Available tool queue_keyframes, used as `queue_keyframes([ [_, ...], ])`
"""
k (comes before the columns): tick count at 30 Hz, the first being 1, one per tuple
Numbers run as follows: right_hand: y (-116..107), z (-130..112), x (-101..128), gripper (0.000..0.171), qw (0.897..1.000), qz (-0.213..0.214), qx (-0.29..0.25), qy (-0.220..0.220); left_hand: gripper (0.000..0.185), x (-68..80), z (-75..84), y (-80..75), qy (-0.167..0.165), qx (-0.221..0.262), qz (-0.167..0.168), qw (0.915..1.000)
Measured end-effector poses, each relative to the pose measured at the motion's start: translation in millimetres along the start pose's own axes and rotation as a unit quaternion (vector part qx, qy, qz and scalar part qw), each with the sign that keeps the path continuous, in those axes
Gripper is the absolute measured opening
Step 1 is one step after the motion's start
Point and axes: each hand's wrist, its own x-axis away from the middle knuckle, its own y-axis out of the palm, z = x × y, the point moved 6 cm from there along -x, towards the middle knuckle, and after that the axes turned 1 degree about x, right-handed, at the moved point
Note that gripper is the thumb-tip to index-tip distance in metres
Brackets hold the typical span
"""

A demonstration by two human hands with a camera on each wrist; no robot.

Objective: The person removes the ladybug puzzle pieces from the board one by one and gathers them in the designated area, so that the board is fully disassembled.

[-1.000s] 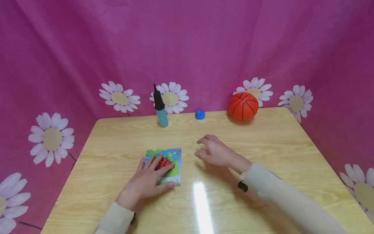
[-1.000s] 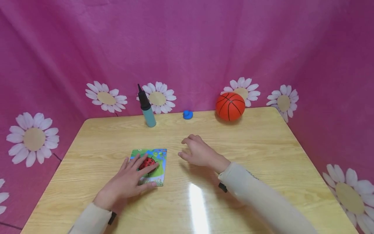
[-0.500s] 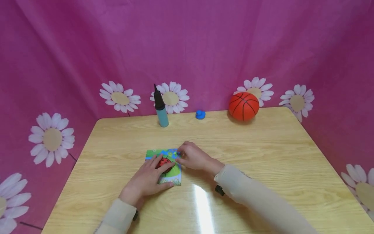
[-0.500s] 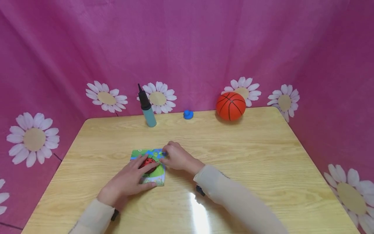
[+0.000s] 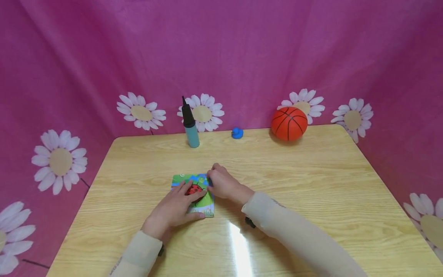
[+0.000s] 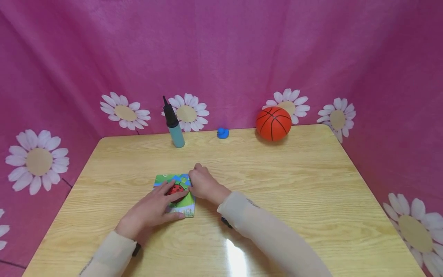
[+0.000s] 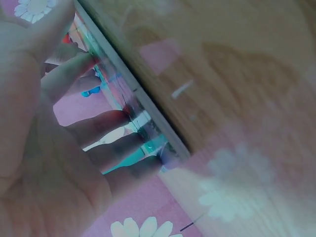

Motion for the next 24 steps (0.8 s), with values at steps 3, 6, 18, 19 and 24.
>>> queue_keyframes([
  [3, -1, -2, -1, 0.031, 1.0, -0.01, 0.002, 0.009, 0.071, -1.0, 1.7, -1.2, 0.013, 0.0, 0.003, 0.9999],
  [6, -3, -1, -4, 0.033, 0.999, -0.023, -0.012, 0.02, 0.069, -1.6, 3.2, -2.0, 0.022, -0.001, 0.007, 0.9997],
  [18, -2, 9, -8, 0.037, 0.997, -0.04, -0.055, 0.033, 0.069, -2.8, 5.4, -3.2, 0.024, -0.002, 0.006, 0.9997],
  [19, -2, 9, -9, 0.037, 0.997, -0.035, -0.057, 0.03, 0.069, -2.8, 5.2, -3.3, 0.022, -0.003, 0.004, 0.9997],
  [24, -4, 10, -10, 0.037, 0.998, 0.0, -0.06, 0.008, 0.07, -2.5, 4.7, -4.4, 0.018, -0.001, 0.002, 0.9998],
])
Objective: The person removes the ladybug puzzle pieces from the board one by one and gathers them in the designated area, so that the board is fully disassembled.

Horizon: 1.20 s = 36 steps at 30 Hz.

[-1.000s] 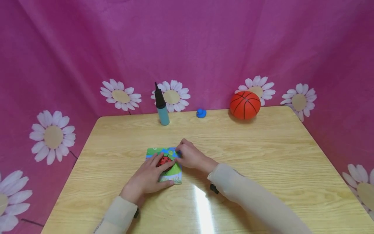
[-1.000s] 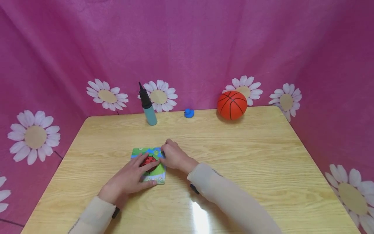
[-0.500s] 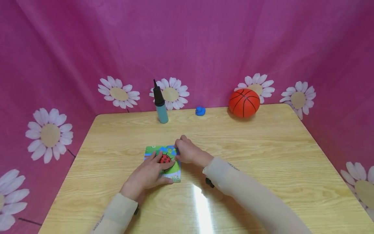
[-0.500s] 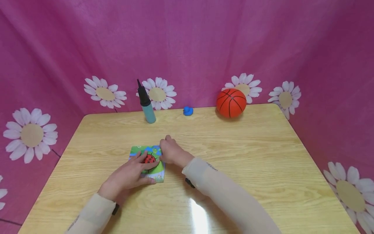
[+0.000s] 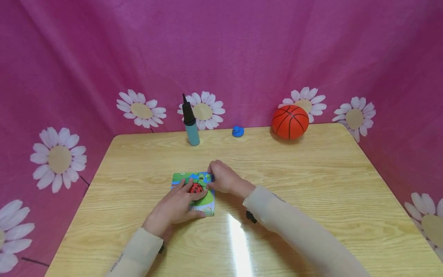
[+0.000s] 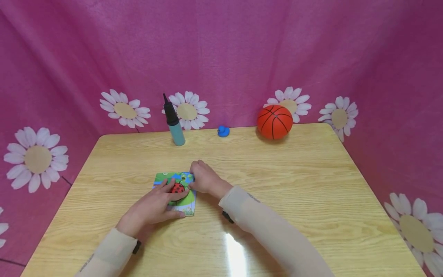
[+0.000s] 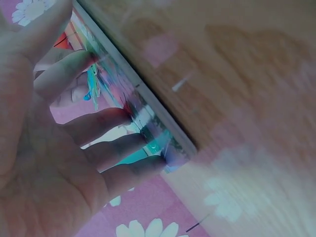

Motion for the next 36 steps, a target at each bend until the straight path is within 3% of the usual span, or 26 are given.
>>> queue_keyframes([
  [6, -2, -2, 2, 0.036, 0.999, 0.038, -0.007, -0.021, 0.069, 1.0, -0.7, -0.5, -0.012, 0.009, -0.004, 0.9999],
  [11, -2, -6, 5, 0.023, 0.998, 0.05, -0.016, -0.043, 0.069, 1.0, 0.3, 0.0, -0.014, 0.015, -0.005, 0.9998],
  [17, -11, -5, 9, 0.015, 0.993, 0.065, -0.084, -0.048, 0.068, 0.8, 0.5, 0.2, -0.017, 0.015, -0.005, 0.9997],
  [21, -22, 3, 15, 0.015, 0.992, 0.06, -0.096, -0.047, 0.068, 1.5, 0.9, 0.2, -0.021, 0.024, -0.005, 0.9995],
  [27, -43, 33, 30, 0.015, 0.994, 0.045, -0.086, -0.046, 0.069, 2.2, 1.9, 0.4, -0.027, 0.033, -0.005, 0.9991],
  [36, -76, 105, 67, 0.015, 0.996, 0.033, -0.079, 0.032, 0.07, 3.4, 1.6, 2.0, -0.029, 0.041, -0.007, 0.9987],
])
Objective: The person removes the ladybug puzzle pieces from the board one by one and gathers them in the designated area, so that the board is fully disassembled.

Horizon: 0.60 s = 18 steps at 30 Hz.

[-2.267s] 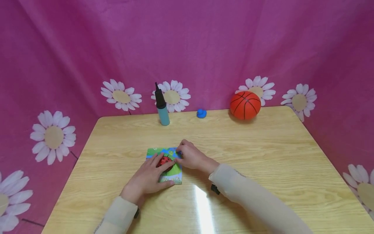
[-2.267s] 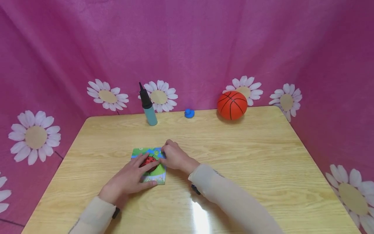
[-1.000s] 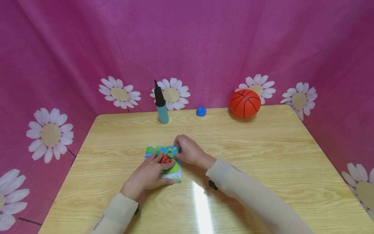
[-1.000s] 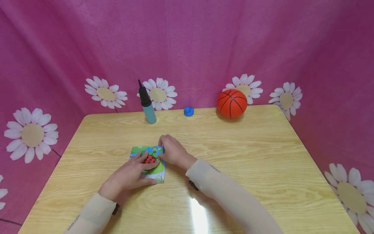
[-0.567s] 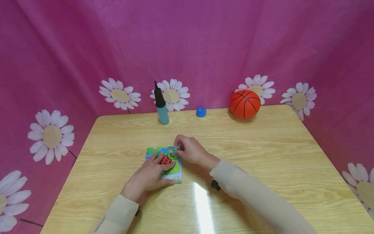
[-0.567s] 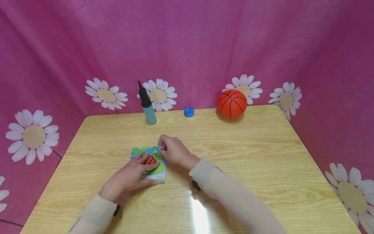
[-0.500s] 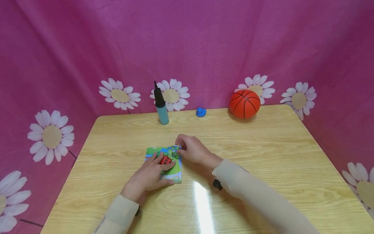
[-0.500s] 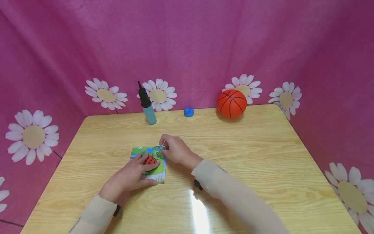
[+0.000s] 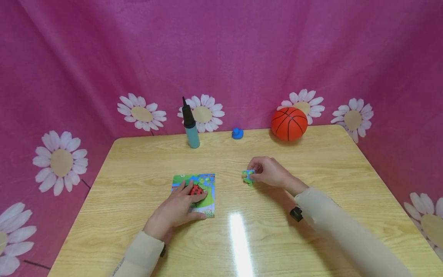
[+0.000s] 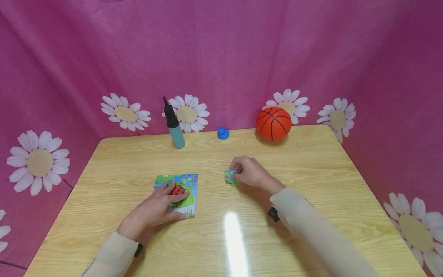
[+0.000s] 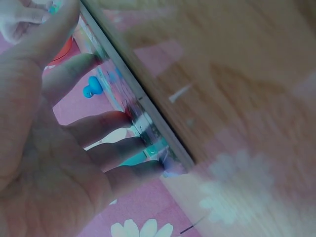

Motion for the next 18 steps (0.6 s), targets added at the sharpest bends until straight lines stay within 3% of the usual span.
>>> queue_keyframes([
  [5, -27, 32, 14, 0.016, 0.999, 0.014, 0.026, 0.035, 0.069, 1.1, -0.6, 0.0, -0.004, 0.001, -0.003, 1.0],
  [10, -50, 56, 25, 0.016, 0.998, 0.021, 0.056, 0.034, 0.069, 1.7, -1.3, -0.5, -0.004, 0.006, -0.001, 1.0],
  [18, -75, 87, 42, 0.019, 0.995, 0.009, 0.073, 0.064, 0.07, 1.0, -1.5, 2.7, -0.019, 0.016, -0.01, 0.9996],
])
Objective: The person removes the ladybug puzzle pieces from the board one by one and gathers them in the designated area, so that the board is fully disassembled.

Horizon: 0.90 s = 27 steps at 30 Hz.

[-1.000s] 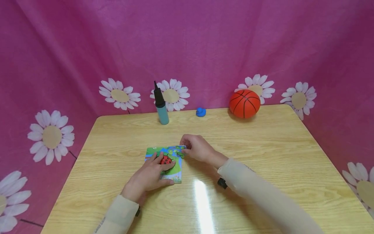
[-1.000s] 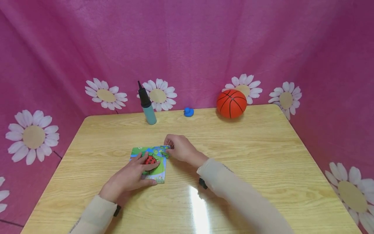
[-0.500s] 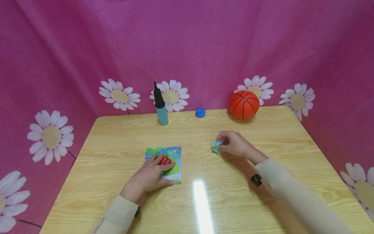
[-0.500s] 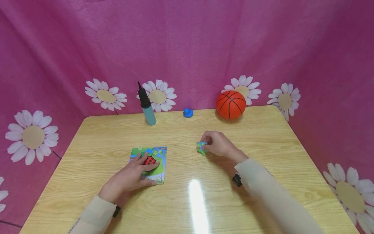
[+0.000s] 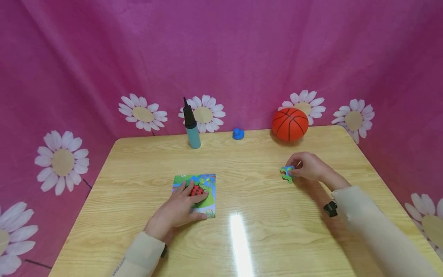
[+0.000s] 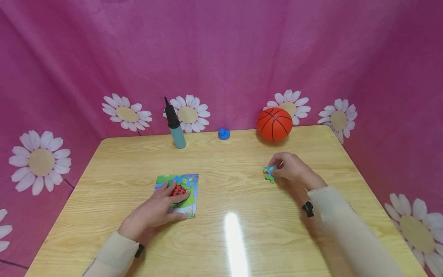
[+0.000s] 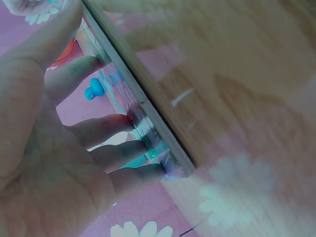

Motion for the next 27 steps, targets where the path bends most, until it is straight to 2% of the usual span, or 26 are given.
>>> queue_keyframes([
  [6, -1, 14, 3, 0.024, 0.999, -0.018, 0.009, 0.039, 0.07, -0.4, -1.1, 2.5, -0.008, 0.003, -0.006, 0.9999],
  [22, 0, 12, -1, 0.011, 0.998, -0.032, 0.038, 0.046, 0.07, -0.8, -2.8, 1.4, -0.005, -0.002, -0.01, 0.9999],
  [27, -1, 6, -2, 0.01, 0.996, -0.022, 0.081, 0.009, 0.069, 2.0, -4.6, 2.8, -0.004, 0.007, 0.0, 1.0],
])
